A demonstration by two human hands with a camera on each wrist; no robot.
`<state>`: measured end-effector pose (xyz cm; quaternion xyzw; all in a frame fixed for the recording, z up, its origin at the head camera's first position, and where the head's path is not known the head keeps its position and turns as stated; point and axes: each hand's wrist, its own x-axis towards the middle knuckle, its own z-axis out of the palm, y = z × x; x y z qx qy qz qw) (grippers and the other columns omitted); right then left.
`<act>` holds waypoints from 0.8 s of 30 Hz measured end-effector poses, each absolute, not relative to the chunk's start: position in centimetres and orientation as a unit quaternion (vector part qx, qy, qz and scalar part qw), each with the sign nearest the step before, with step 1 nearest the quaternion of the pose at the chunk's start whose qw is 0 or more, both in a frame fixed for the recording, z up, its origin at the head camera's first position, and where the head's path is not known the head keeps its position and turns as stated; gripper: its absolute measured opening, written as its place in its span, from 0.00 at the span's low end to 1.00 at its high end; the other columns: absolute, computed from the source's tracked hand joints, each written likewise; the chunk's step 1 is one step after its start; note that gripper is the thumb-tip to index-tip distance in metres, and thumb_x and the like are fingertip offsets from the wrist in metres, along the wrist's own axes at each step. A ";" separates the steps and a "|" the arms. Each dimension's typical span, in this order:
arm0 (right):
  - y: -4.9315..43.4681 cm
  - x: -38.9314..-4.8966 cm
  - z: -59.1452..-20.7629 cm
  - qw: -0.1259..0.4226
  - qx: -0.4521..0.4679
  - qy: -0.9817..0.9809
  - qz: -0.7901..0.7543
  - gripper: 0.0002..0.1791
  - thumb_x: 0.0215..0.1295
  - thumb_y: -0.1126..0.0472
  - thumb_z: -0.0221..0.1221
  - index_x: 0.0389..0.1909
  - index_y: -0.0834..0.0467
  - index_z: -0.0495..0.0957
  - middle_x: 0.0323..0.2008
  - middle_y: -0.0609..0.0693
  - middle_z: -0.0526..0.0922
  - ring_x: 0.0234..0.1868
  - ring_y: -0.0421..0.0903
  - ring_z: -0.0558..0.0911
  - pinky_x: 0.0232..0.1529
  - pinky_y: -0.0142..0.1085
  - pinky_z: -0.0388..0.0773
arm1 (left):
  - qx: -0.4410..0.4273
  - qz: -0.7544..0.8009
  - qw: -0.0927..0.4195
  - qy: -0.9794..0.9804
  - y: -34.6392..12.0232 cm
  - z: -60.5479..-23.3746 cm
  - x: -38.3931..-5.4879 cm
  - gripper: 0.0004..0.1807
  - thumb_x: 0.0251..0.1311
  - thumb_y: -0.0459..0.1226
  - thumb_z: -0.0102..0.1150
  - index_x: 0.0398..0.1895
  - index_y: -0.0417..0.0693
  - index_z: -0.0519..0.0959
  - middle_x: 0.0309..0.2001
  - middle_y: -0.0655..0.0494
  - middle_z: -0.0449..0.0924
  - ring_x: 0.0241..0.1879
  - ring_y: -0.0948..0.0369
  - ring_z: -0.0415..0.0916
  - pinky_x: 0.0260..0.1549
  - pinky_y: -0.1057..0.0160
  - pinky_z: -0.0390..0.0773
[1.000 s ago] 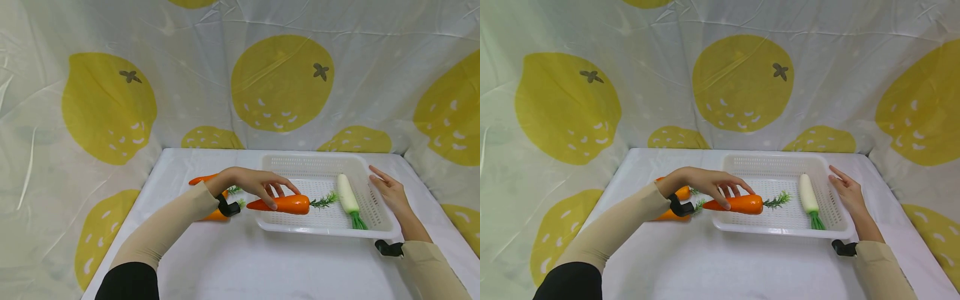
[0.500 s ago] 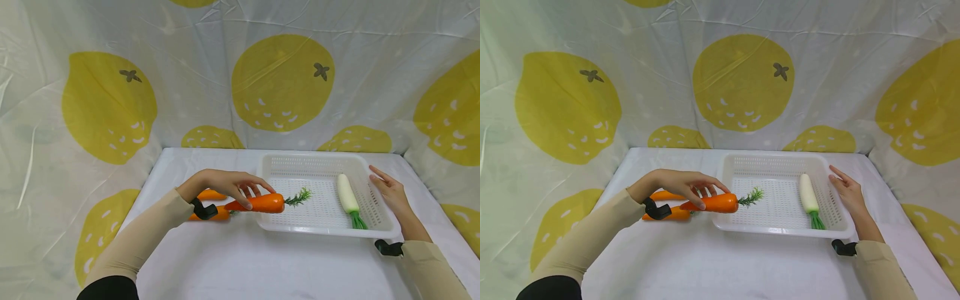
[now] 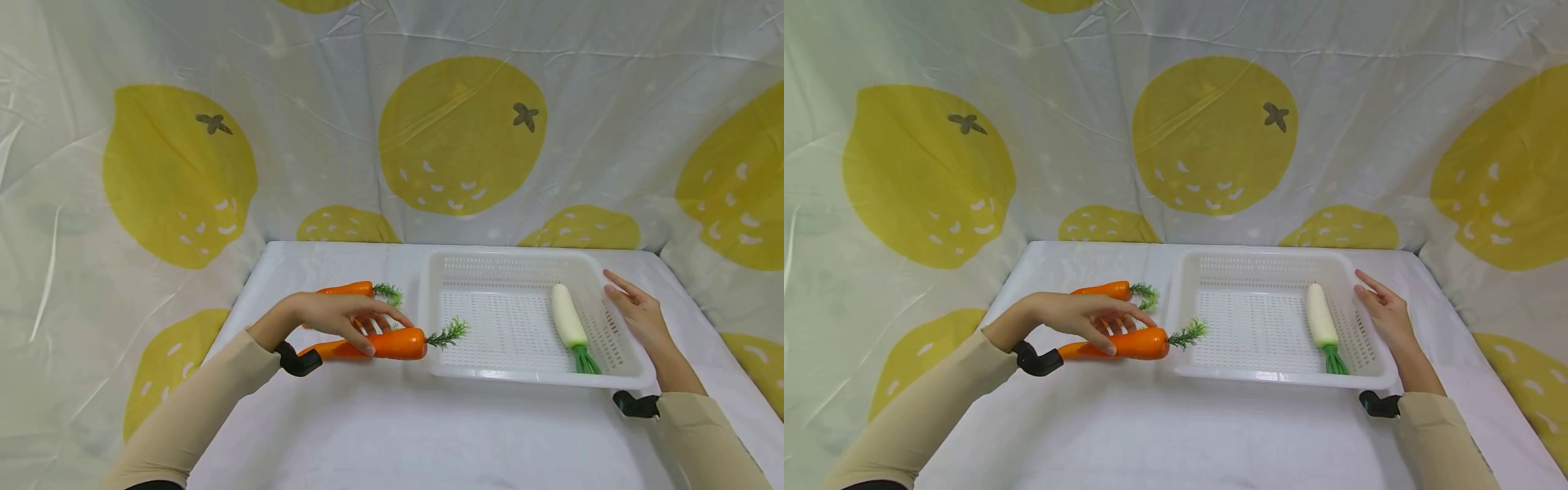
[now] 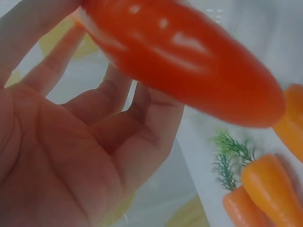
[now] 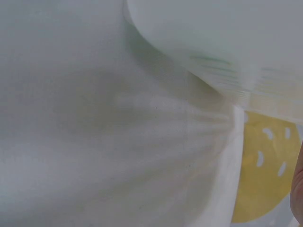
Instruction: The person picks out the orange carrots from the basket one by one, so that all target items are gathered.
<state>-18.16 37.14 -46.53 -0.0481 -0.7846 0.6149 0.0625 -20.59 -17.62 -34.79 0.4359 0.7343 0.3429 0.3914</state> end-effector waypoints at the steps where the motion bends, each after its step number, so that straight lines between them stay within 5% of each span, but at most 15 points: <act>1: 37.1 -18.1 -46.5 0.062 -0.047 -0.781 0.619 0.28 0.74 0.53 0.57 0.73 0.44 0.66 0.39 0.21 0.81 0.36 0.24 0.80 0.32 0.21 0.78 | 0.436 0.342 0.388 0.737 -18.0 -34.9 -20.5 0.31 0.64 0.36 0.66 0.70 0.63 0.70 0.58 0.58 0.75 0.56 0.56 0.75 0.55 0.51 0.75; 18: 37.1 -17.9 -46.3 0.066 -0.041 -0.785 0.615 0.26 0.75 0.54 0.56 0.72 0.41 0.68 0.39 0.21 0.81 0.35 0.24 0.80 0.31 0.21 0.77 | 0.369 0.369 0.385 0.761 -23.6 -38.1 -18.4 0.32 0.63 0.37 0.66 0.71 0.58 0.70 0.61 0.54 0.72 0.59 0.53 0.69 0.59 0.52 0.71; 24: 37.1 -18.0 -46.5 0.062 -0.043 -0.780 0.622 0.27 0.74 0.53 0.57 0.72 0.41 0.68 0.39 0.21 0.81 0.35 0.24 0.81 0.31 0.21 0.77 | 0.377 0.374 0.399 0.748 -24.6 -40.0 -18.1 0.32 0.63 0.34 0.66 0.71 0.54 0.70 0.51 0.49 0.76 0.50 0.51 0.70 0.47 0.59 0.74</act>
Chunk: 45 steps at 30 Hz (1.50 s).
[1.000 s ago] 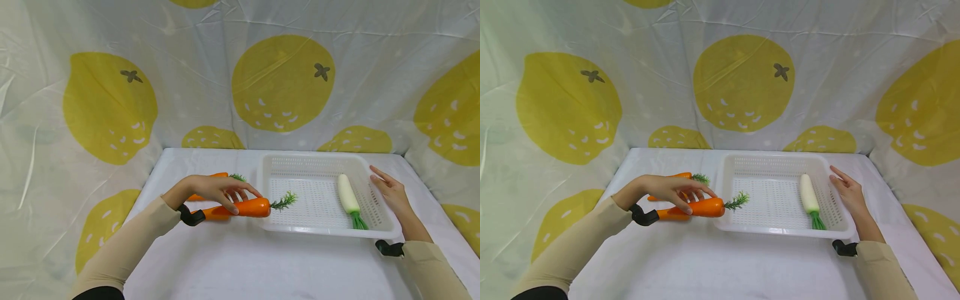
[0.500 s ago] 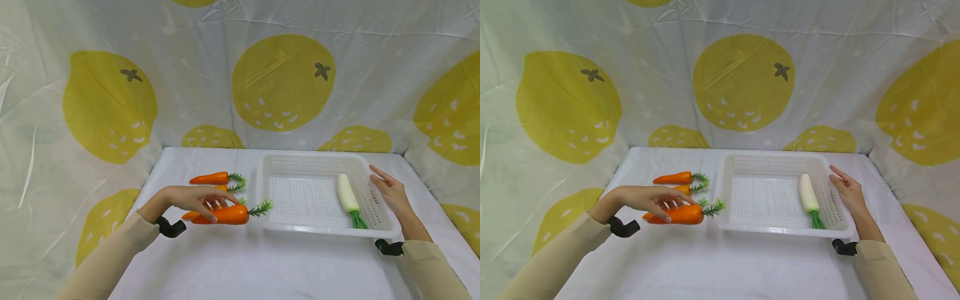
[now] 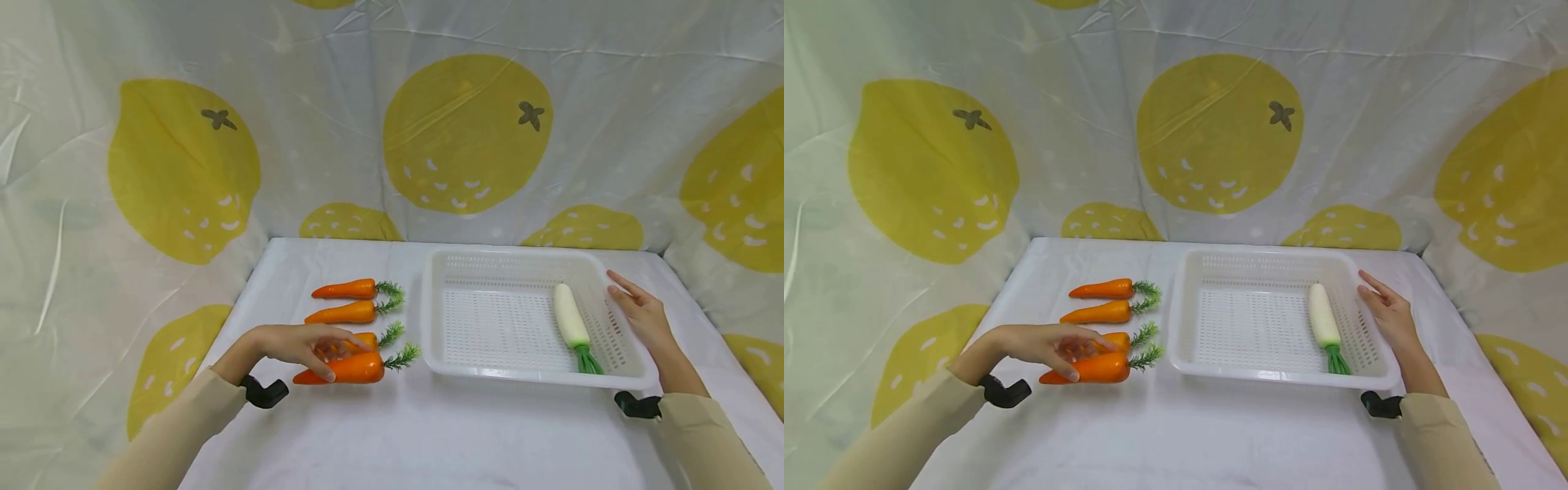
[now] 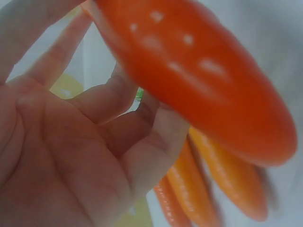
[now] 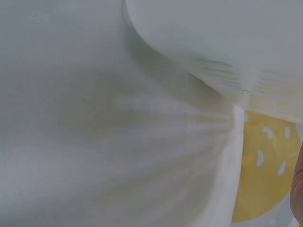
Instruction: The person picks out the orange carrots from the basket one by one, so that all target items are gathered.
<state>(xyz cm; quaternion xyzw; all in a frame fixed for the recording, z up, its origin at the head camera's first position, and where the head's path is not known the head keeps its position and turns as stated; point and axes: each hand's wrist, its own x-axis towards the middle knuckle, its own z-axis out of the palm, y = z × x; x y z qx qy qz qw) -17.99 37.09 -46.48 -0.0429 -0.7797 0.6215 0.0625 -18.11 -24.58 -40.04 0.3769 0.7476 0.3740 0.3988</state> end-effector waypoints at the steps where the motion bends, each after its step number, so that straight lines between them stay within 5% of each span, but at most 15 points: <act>1: 37.1 -18.0 -46.5 0.064 -0.046 -0.780 0.621 0.26 0.74 0.53 0.57 0.72 0.41 0.68 0.39 0.21 0.81 0.35 0.24 0.80 0.31 0.21 0.77 | 0.377 0.375 0.405 0.744 -24.6 -40.3 -18.1 0.32 0.63 0.34 0.66 0.71 0.54 0.70 0.49 0.48 0.76 0.49 0.50 0.70 0.45 0.59 0.75; 11: 36.9 -17.8 -46.9 0.069 -0.048 -0.786 0.612 0.26 0.74 0.53 0.57 0.72 0.41 0.68 0.38 0.20 0.80 0.35 0.24 0.80 0.31 0.21 0.77 | 0.329 0.383 0.441 0.742 -25.1 -42.6 -17.7 0.30 0.63 0.32 0.65 0.69 0.53 0.71 0.55 0.49 0.75 0.54 0.51 0.71 0.53 0.55 0.75; 19: 36.9 -17.9 -46.8 0.062 -0.047 -0.784 0.616 0.27 0.75 0.53 0.57 0.72 0.42 0.67 0.39 0.21 0.80 0.36 0.24 0.80 0.32 0.21 0.77 | 0.315 0.364 0.437 0.760 -25.4 -43.4 -17.4 0.30 0.62 0.31 0.66 0.67 0.57 0.73 0.52 0.52 0.75 0.52 0.51 0.71 0.49 0.56 0.74; 45: 37.1 -18.0 -46.4 0.057 -0.043 -0.767 0.637 0.26 0.75 0.56 0.56 0.72 0.42 0.68 0.39 0.23 0.82 0.36 0.25 0.81 0.32 0.22 0.78 | 0.314 0.377 0.409 0.769 -25.3 -44.8 -17.0 0.29 0.59 0.27 0.67 0.64 0.47 0.74 0.48 0.50 0.75 0.46 0.50 0.72 0.45 0.60 0.75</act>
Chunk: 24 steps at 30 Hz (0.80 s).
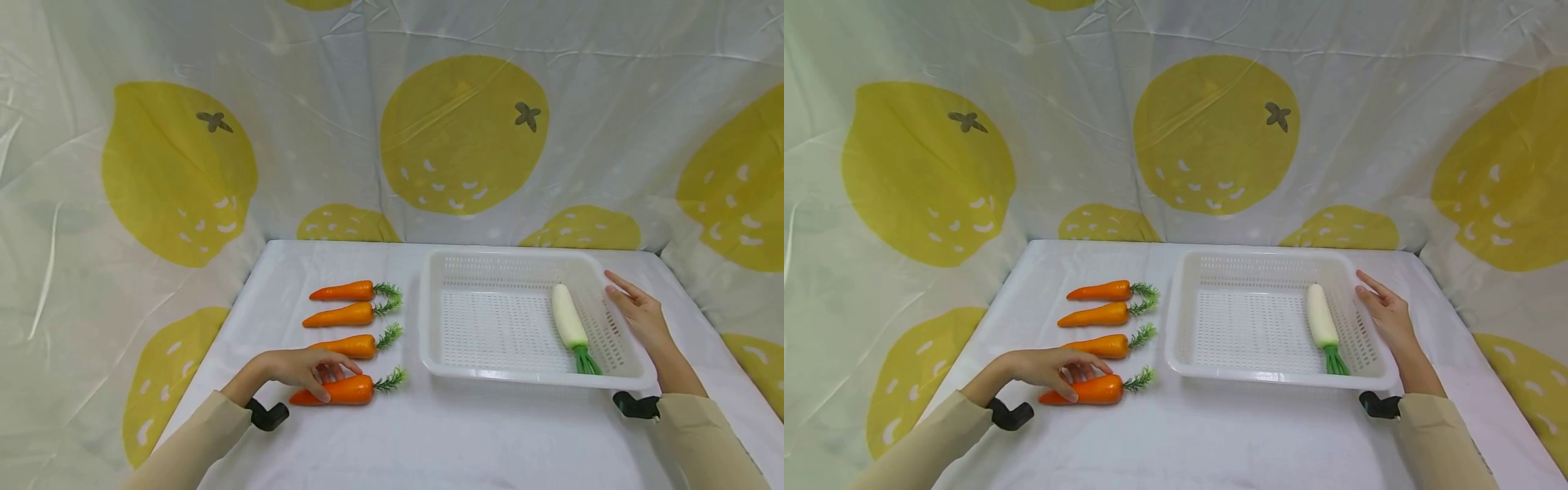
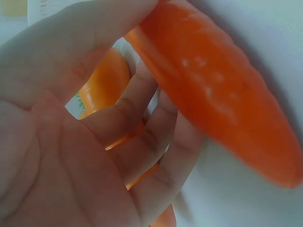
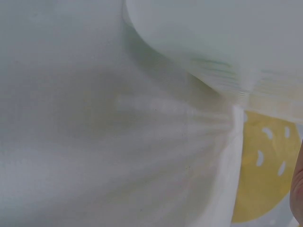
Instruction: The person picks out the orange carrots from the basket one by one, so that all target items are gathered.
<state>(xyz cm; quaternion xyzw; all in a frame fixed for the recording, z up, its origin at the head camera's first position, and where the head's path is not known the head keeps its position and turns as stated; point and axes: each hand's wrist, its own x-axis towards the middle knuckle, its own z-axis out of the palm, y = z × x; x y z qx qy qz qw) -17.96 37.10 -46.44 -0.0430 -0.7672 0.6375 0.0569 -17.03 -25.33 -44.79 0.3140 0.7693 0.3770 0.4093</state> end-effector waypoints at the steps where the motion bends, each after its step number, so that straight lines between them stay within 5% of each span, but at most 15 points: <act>1: 37.1 -18.0 -46.4 0.056 -0.045 -0.767 0.638 0.26 0.75 0.56 0.56 0.72 0.42 0.68 0.39 0.23 0.82 0.36 0.25 0.81 0.31 0.22 0.78 | 0.315 0.377 0.408 0.770 -25.3 -44.8 -17.0 0.29 0.59 0.27 0.67 0.64 0.46 0.74 0.48 0.50 0.75 0.47 0.51 0.72 0.46 0.60 0.76; 9: 36.7 -17.9 -46.0 0.049 -0.059 -0.770 0.633 0.27 0.75 0.55 0.56 0.73 0.42 0.67 0.39 0.21 0.80 0.36 0.24 0.81 0.31 0.22 0.78 | 0.322 0.369 0.400 0.774 -25.5 -44.1 -17.0 0.29 0.61 0.28 0.66 0.66 0.42 0.72 0.48 0.48 0.76 0.49 0.49 0.74 0.52 0.52 0.77; 24: 37.3 -18.1 -46.3 0.030 -0.066 -0.692 0.719 0.23 0.74 0.57 0.58 0.67 0.37 0.75 0.39 0.27 0.83 0.35 0.29 0.82 0.30 0.25 0.80 | 0.329 0.411 0.332 0.782 -26.9 -43.1 -18.9 0.31 0.63 0.31 0.66 0.69 0.41 0.69 0.53 0.36 0.76 0.51 0.39 0.76 0.50 0.61 0.78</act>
